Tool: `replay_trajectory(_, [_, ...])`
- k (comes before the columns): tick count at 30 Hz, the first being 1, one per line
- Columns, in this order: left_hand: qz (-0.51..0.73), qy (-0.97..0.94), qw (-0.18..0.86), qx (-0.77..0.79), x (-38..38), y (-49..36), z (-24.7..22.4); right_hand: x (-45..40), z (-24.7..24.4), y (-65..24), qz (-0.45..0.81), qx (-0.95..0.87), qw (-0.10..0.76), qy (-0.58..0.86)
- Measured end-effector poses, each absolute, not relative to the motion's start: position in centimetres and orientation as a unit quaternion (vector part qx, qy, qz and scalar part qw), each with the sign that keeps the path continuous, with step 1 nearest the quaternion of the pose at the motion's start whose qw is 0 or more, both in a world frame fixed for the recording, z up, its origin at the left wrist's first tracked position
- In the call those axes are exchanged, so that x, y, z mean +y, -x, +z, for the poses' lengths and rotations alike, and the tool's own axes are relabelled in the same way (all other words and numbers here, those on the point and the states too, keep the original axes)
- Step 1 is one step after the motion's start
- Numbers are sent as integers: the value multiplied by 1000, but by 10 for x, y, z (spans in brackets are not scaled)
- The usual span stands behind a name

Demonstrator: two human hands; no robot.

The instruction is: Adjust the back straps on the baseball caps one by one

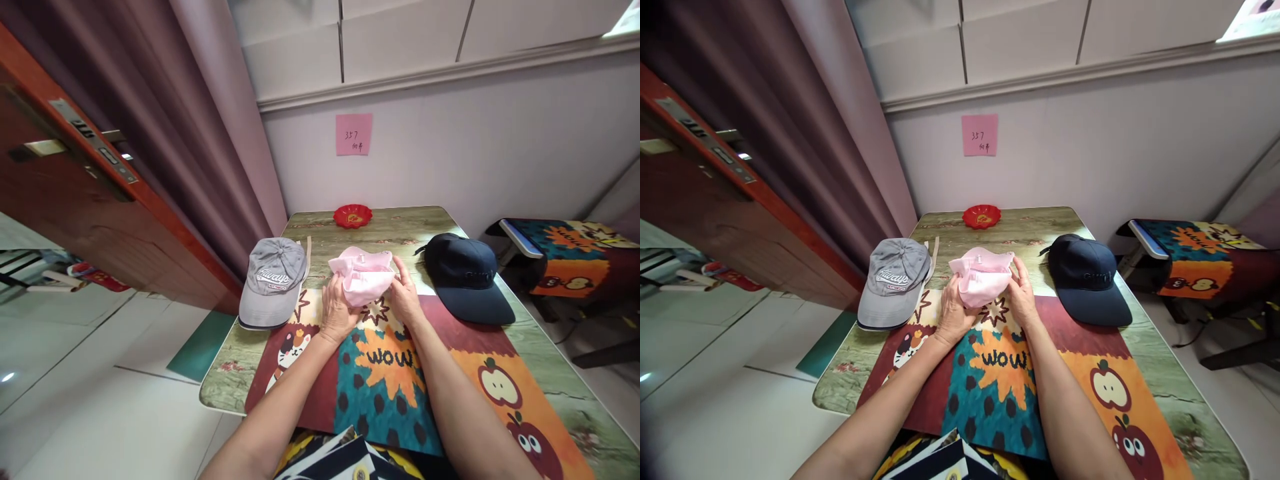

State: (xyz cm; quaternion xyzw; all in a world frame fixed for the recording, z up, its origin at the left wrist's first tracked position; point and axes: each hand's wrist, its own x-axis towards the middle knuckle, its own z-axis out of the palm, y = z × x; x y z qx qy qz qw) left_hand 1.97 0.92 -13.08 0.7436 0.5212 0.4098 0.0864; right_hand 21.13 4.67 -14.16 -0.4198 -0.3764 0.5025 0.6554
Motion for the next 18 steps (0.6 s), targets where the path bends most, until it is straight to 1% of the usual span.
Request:
replay_trajectory(2, [376,-762,105,517,0,-13,-133,45,-140,-218,465,-382,671,434])
replay_trajectory(4, [372,-775,110,500,-7,-5,-123,41,-128,-226,402,-406,686,452])
replay_trajectory(7, [427,-738,93,514,-6,8,-90,31,-92,-233,296,-476,675,480])
replay_trajectory(9, [469,-691,90,543,1,13,-60,25,-63,-234,246,-540,641,487])
replay_trajectory(10, [480,-678,96,548,5,14,-45,23,-50,-233,237,-574,612,489])
replay_trajectory(12, [461,-710,120,519,13,12,-18,22,-30,-232,241,-647,518,505])
replay_trajectory(15, [366,-814,164,420,18,-3,10,25,-20,-232,256,-731,353,526])
replay_trajectory(16, [326,-845,176,384,17,-11,15,27,-22,-233,258,-746,316,525])
replay_trajectory(18, [252,-890,193,327,15,-28,18,29,-29,-235,255,-766,279,520])
